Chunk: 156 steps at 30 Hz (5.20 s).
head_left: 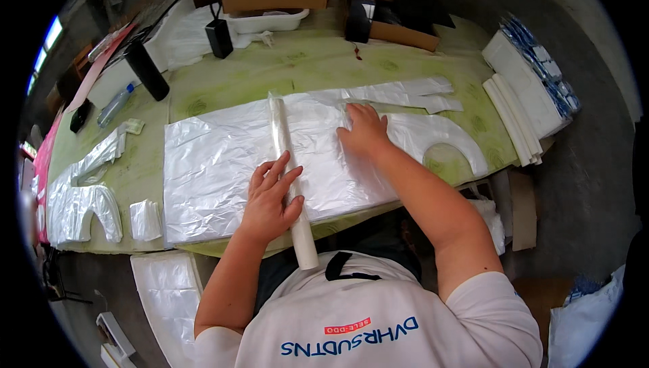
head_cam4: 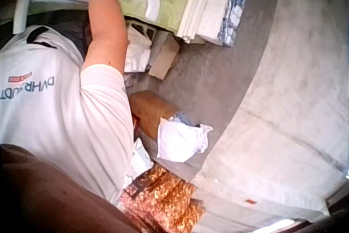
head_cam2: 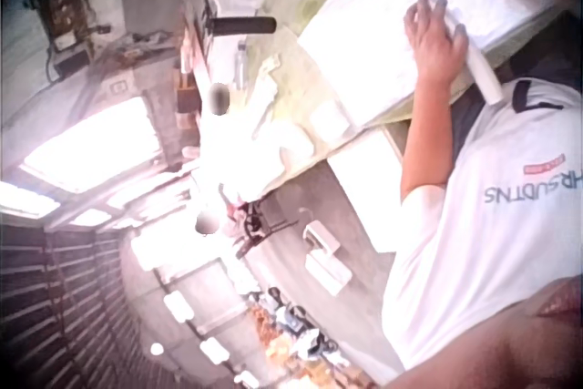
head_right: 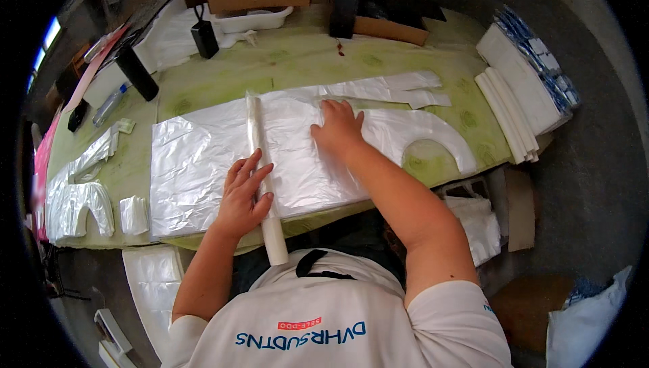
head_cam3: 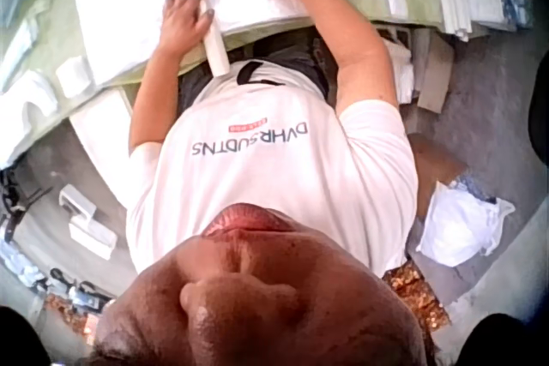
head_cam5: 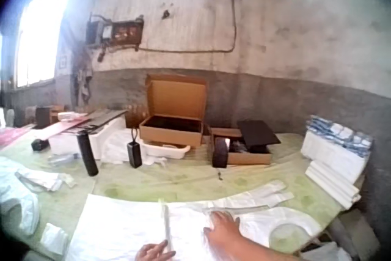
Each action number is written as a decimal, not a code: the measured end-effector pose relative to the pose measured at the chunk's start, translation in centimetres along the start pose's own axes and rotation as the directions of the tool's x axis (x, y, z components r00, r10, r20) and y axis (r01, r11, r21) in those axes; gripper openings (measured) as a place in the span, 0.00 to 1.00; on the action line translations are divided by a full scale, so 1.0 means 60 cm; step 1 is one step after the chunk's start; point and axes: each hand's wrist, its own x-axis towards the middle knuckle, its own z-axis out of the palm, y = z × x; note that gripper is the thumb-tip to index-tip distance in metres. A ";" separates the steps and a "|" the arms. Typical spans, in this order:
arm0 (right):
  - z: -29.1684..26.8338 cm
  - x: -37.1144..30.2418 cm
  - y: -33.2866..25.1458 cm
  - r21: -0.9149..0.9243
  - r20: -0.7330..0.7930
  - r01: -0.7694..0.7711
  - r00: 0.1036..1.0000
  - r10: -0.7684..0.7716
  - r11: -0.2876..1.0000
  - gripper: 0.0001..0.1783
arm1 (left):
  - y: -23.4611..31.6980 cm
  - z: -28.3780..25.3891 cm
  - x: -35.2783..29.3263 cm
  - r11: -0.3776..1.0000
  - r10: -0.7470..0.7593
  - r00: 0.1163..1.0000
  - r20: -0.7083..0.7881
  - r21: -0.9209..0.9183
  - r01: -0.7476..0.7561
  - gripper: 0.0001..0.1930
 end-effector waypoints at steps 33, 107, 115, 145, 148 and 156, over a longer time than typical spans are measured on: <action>0.018 -0.309 -0.122 0.619 -0.224 0.663 0.662 -0.715 0.420 0.16 | 0.013 -0.151 -0.102 0.866 -0.334 0.943 -0.003 0.394 0.308 0.23; 0.014 -0.315 -0.110 0.940 0.341 -0.308 0.852 -0.397 0.146 0.46 | 0.076 0.035 -0.025 0.501 -0.627 0.746 0.223 -0.618 0.606 0.30; -0.028 -0.337 -0.012 0.826 0.422 -0.283 0.884 -0.203 0.488 0.44 | -0.003 0.030 0.047 0.963 -0.264 0.964 -0.018 0.053 0.265 0.33; -0.087 -0.356 0.034 0.681 0.543 -0.365 0.833 -0.103 0.635 0.51 | -0.096 -0.012 0.252 0.616 -0.629 0.553 0.546 -0.082 0.783 0.23; -0.089 -0.379 0.051 0.634 0.580 -0.380 0.810 -0.088 0.673 0.52 | -0.106 -0.009 0.245 0.634 -0.618 0.577 0.534 -0.096 0.767 0.23; -0.186 -0.538 0.170 0.213 0.844 -0.604 0.509 0.167 0.768 0.40 | -0.107 -0.007 0.243 0.771 -0.592 0.640 0.491 0.111 0.628 0.24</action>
